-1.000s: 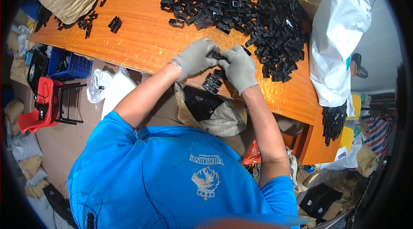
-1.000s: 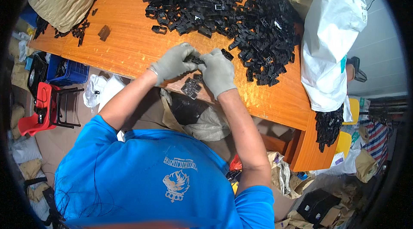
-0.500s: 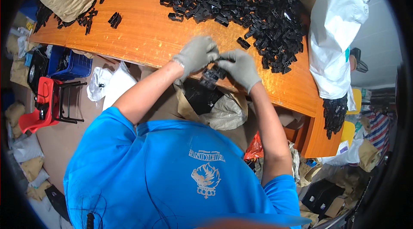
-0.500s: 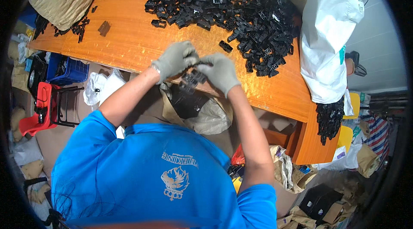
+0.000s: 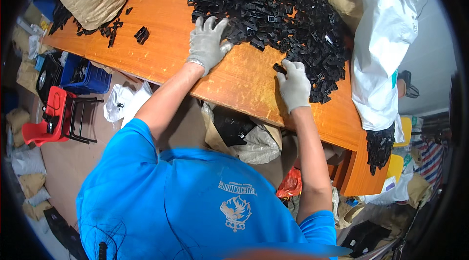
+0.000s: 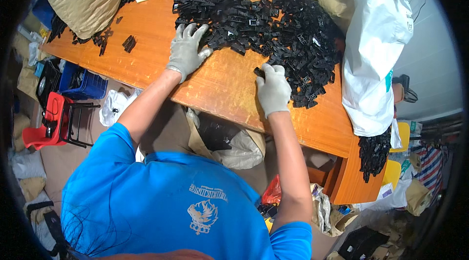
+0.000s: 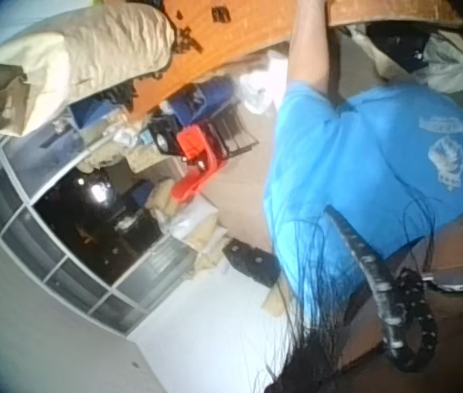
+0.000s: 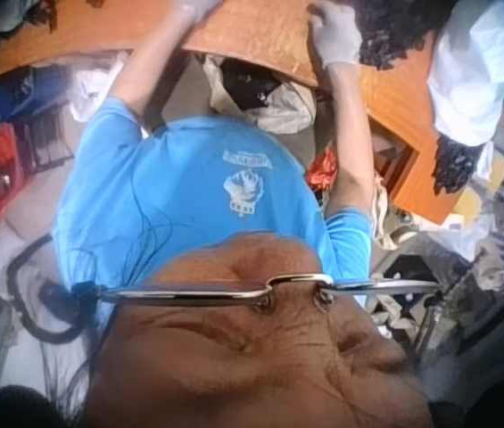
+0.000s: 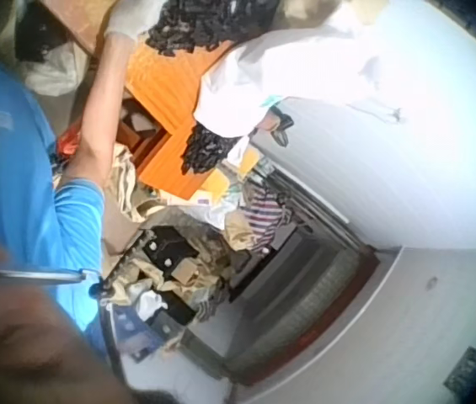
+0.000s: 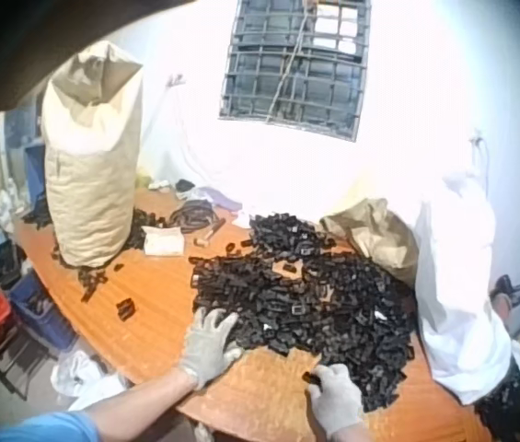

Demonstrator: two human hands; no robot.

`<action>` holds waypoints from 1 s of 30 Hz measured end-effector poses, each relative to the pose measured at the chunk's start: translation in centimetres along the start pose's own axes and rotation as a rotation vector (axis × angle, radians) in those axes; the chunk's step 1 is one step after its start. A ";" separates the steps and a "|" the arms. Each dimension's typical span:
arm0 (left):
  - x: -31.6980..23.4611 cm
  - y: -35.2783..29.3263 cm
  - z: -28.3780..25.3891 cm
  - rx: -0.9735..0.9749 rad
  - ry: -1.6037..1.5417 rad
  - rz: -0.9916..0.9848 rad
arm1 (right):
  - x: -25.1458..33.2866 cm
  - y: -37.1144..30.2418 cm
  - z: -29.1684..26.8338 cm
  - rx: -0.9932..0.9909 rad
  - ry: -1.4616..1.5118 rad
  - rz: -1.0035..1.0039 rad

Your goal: The person sorts and organizes small black plastic components by hand, moving them from a table into a bag.

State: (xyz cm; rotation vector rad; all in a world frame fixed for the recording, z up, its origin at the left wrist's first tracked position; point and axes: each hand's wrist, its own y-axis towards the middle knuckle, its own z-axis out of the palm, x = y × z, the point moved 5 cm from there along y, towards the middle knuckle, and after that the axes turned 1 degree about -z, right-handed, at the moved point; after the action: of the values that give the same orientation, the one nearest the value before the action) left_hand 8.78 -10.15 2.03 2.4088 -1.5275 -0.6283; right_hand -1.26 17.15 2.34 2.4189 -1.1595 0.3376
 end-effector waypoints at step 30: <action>-8.4 -9.0 -0.1 0.101 -0.667 0.186 | -2.6 -7.5 -1.5 0.070 0.006 -0.017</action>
State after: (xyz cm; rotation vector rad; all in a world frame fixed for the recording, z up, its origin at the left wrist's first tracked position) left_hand 12.98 1.34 0.43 2.1910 -2.0297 -1.4410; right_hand 2.96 23.80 0.60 2.4850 -1.1420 0.3860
